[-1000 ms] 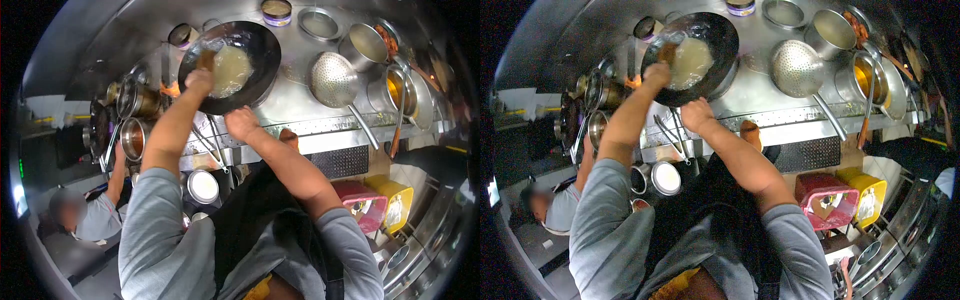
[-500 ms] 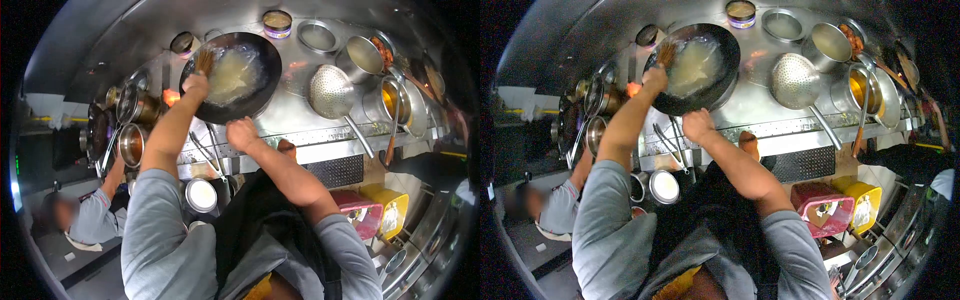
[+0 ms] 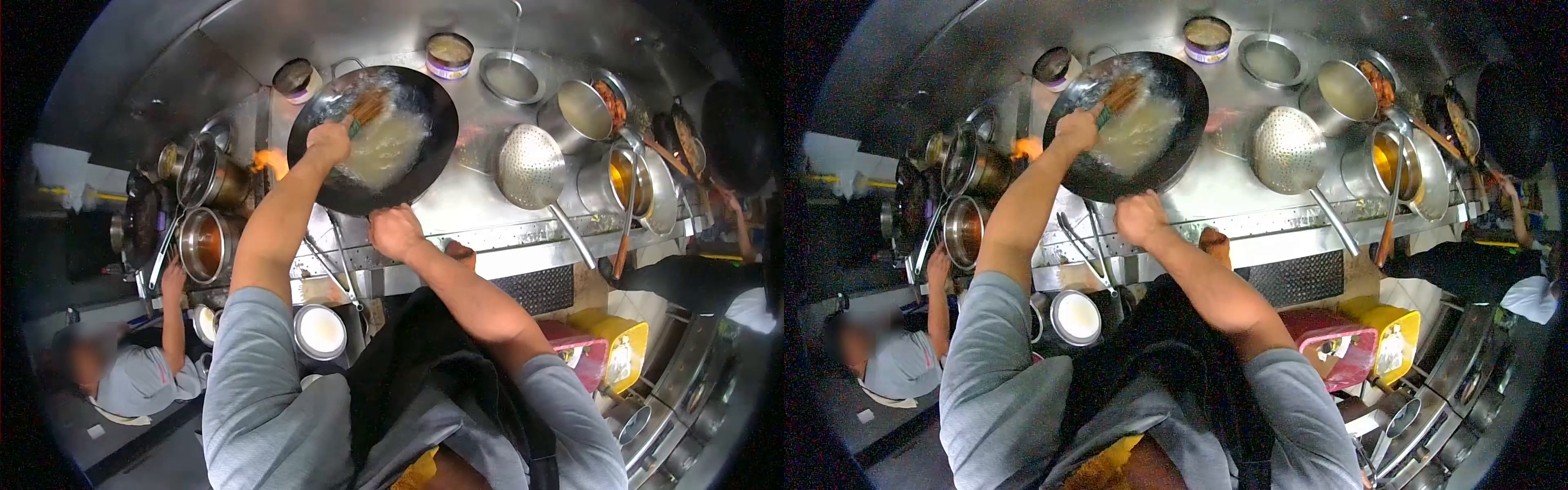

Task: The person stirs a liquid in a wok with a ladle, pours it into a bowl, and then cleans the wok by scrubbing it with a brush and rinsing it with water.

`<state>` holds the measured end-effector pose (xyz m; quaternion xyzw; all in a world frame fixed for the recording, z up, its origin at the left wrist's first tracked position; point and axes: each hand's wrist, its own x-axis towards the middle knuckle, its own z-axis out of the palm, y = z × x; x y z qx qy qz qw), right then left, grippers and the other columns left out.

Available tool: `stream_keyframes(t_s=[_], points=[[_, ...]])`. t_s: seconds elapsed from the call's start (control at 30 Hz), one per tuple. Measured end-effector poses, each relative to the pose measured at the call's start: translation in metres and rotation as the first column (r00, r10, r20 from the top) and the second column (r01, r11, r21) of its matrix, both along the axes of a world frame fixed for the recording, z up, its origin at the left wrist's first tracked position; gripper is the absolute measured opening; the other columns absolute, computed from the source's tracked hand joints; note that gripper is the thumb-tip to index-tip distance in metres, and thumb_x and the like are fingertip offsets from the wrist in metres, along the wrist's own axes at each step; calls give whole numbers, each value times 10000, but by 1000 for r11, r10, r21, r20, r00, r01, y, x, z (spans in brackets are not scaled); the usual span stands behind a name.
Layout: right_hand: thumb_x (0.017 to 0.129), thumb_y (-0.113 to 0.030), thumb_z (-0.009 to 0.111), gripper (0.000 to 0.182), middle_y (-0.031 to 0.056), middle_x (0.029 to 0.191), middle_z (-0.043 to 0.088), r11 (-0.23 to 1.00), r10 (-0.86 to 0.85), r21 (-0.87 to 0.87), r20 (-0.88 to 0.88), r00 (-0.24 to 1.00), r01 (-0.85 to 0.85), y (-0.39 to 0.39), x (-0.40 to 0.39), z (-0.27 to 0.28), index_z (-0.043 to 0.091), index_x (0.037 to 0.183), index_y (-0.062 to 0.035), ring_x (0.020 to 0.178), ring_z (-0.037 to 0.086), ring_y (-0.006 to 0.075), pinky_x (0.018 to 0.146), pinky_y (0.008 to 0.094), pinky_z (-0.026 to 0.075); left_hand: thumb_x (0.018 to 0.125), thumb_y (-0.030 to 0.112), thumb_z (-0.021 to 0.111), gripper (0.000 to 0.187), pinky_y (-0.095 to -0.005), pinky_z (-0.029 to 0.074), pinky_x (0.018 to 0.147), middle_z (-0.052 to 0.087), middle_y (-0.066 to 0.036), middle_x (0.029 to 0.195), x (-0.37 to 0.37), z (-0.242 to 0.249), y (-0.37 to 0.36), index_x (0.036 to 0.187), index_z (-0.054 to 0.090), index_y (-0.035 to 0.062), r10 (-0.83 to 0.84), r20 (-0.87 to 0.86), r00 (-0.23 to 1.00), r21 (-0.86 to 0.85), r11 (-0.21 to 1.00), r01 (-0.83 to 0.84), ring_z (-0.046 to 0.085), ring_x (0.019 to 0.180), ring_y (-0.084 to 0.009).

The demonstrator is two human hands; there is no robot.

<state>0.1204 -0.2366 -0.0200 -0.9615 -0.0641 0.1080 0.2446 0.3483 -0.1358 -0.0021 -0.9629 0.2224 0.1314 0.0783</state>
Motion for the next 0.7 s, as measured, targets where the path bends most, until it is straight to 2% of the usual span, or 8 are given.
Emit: stream_keyframes(t_s=[0.1, 0.13, 0.23, 0.3, 0.4, 0.5, 0.6, 0.7], points=[[836, -194, 515, 246, 172, 926, 723, 1000, 1, -11, -11, 1000, -2, 1, 1, 9, 727, 853, -72, 925, 697, 320, 963, 480, 446, 809, 351, 677, 737, -458, 502, 957, 583, -216, 1281, 4, 35, 14, 1483, 395, 247, 90, 30, 995, -62, 994, -88, 612, 1134, -374], [829, -192, 519, 240, 174, 918, 723, 1000, -5, -6, -18, 1000, 5, 1, 1, 12, 727, 839, -72, 919, 698, 320, 959, 477, 450, 759, 401, 724, 805, -455, 503, 950, 588, -212, 1290, 1, 46, 22, 1480, 398, 255, 62, 283, 957, -4, 998, -63, 615, 1124, -379], [820, -182, 524, 243, 174, 932, 724, 998, -13, -65, -94, 995, 7, 4, 7, 7, 736, 859, -69, 930, 698, 317, 952, 468, 458, 795, 400, 674, 757, -474, 499, 934, 655, -196, 1183, 27, 89, 43, 1474, 388, 223, 292, 129, 948, -316, 918, -240, 637, 1076, -403], [815, -180, 527, 249, 175, 939, 724, 997, -16, -75, -103, 995, 9, 5, 8, 1, 740, 875, -66, 937, 698, 316, 947, 464, 461, 795, 418, 673, 778, -474, 497, 937, 635, -199, 1229, 55, 89, 47, 1484, 370, 220, 376, 144, 915, -379, 875, -300, 633, 1098, -380], [812, -180, 530, 266, 175, 958, 725, 996, -16, -93, -135, 991, 4, 5, 12, -2, 748, 910, -63, 949, 697, 313, 945, 457, 463, 785, 412, 677, 805, -470, 497, 940, 606, -208, 1283, 77, 23, 37, 1497, 354, 216, 481, 113, 869, -458, 802, -384, 626, 1120, -365], [812, -188, 534, 268, 172, 970, 725, 992, -9, -125, -164, 986, -12, 6, 13, 2, 750, 918, -70, 955, 698, 306, 947, 449, 464, 779, 410, 696, 841, -462, 497, 947, 571, -204, 1340, 102, -57, 59, 1511, 331, 214, 401, -2, 916, -421, 831, -364, 612, 1145, -371], [804, -215, 556, 235, 161, 932, 726, 989, -2, -145, -89, 996, -11, 8, 7, -2, 735, 872, -80, 906, 702, 304, 902, 439, 477, 781, 402, 704, 839, -461, 491, 945, 585, -205, 1319, 67, -29, 72, 1509, 339, 200, 329, 70, 942, -525, 815, -246, 610, 1142, -383], [807, -225, 564, 210, 149, 889, 727, 985, 5, -173, 36, 999, 1, 4, 1, -14, 718, 843, -87, 852, 706, 302, 850, 432, 489, 774, 391, 727, 808, -458, 487, 932, 617, -211, 1263, -30, 64, 69, 1481, 399, 176, 358, -22, 933, -533, 786, -314, 617, 1130, -379]])
